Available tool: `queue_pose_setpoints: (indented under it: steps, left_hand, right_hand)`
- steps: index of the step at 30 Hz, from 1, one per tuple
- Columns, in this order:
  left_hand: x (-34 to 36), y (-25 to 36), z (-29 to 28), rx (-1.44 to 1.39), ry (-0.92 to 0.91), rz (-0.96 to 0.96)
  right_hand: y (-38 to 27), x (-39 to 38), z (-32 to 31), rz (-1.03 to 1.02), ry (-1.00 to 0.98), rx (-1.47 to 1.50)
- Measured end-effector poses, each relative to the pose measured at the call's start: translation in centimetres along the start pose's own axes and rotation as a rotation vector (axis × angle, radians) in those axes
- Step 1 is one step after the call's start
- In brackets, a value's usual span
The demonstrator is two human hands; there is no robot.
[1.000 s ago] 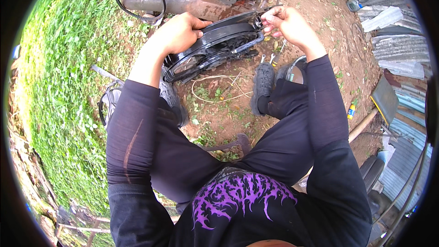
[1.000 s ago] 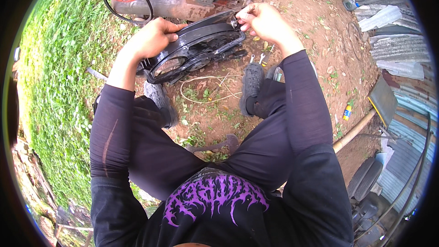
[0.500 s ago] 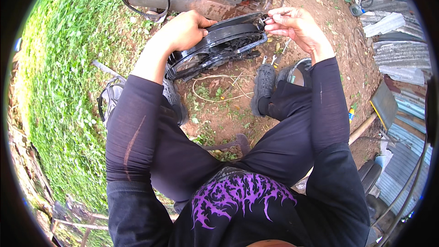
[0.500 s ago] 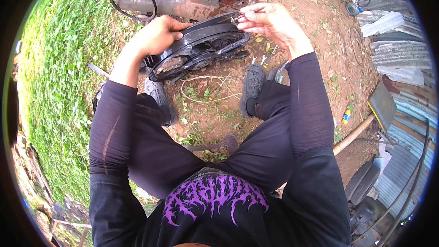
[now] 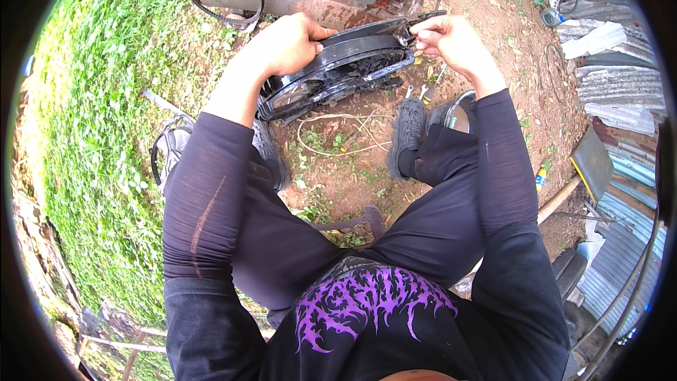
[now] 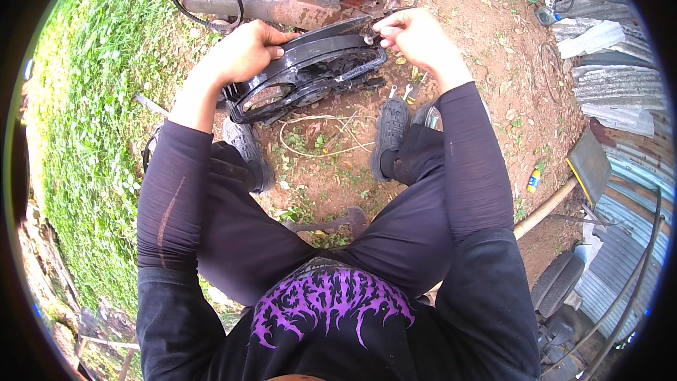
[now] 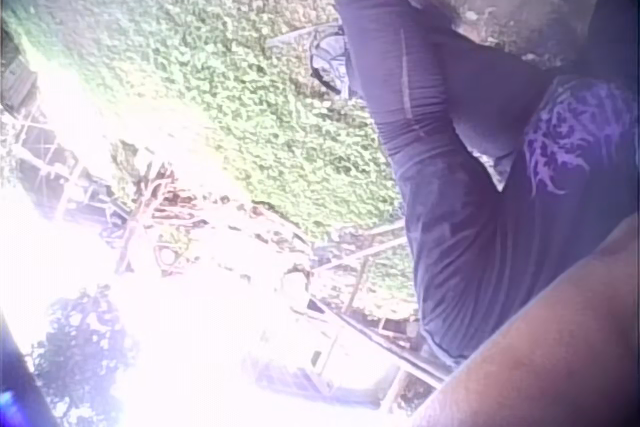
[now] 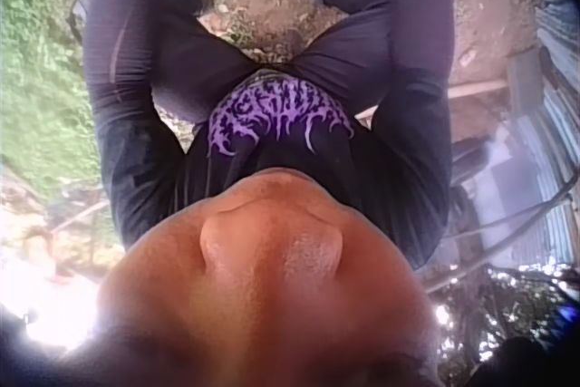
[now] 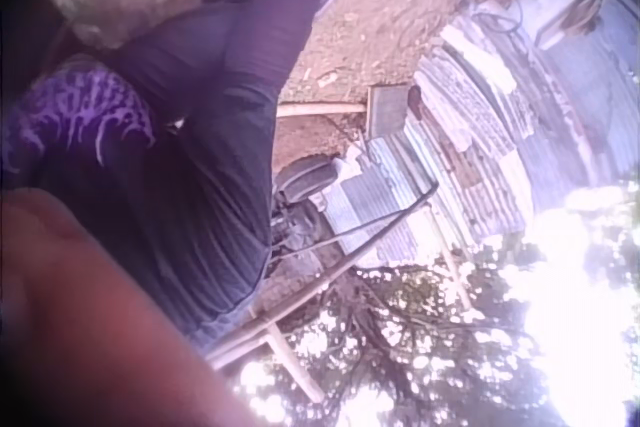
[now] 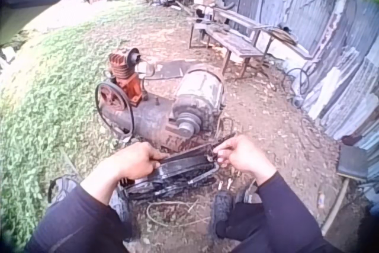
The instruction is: The person cleans a radiator fan shroud and inserts small parts into its housing by hand. They pick components from a bucket and press them into the slots along the rim of the shroud.
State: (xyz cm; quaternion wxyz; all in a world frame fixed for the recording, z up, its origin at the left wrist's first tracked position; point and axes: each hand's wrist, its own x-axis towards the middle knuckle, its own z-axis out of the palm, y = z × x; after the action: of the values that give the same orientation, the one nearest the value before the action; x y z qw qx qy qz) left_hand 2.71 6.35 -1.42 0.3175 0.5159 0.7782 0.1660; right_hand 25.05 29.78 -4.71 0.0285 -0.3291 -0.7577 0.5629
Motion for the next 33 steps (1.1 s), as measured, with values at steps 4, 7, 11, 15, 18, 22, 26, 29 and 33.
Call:
queue_pose_setpoints:
  steps: [4,7,11,15,18,22,26,29,33]
  left_hand:
    - [-0.2,0.1,-0.1,0.013,0.005,0.006]
    - [-0.2,0.0,-0.1,0.008,-0.002,0.004]
    - [-0.1,-0.1,0.0,0.01,-0.005,0.005]
    - [0.0,-0.2,0.2,0.008,0.01,0.022]
    - [0.0,-0.1,0.2,0.01,0.023,0.024]
    - [0.0,-0.4,0.3,0.026,0.039,0.04]
    - [0.1,-0.4,0.3,0.039,0.047,0.053]
    - [0.1,-0.5,0.3,0.074,0.065,0.052]
    - [0.3,-0.7,0.4,0.072,0.073,0.067]
  right_hand:
    - [-0.1,0.4,1.3,-0.043,0.081,-0.24]
    - [-0.3,0.6,2.2,-0.106,0.133,-0.224]
    - [0.0,0.9,2.4,-0.205,0.22,-0.256]
    - [0.5,1.4,2.5,-0.231,0.28,-0.368]
    - [0.5,1.6,2.7,-0.291,0.329,-0.468]
    - [-1.0,0.7,3.4,-0.256,0.366,-0.603]
    - [-2.2,-0.1,4.0,-0.263,0.429,-0.645]
    - [-1.9,-0.1,4.3,-0.322,0.455,-0.658]
    - [-1.2,0.4,4.3,-0.407,0.495,-0.622]
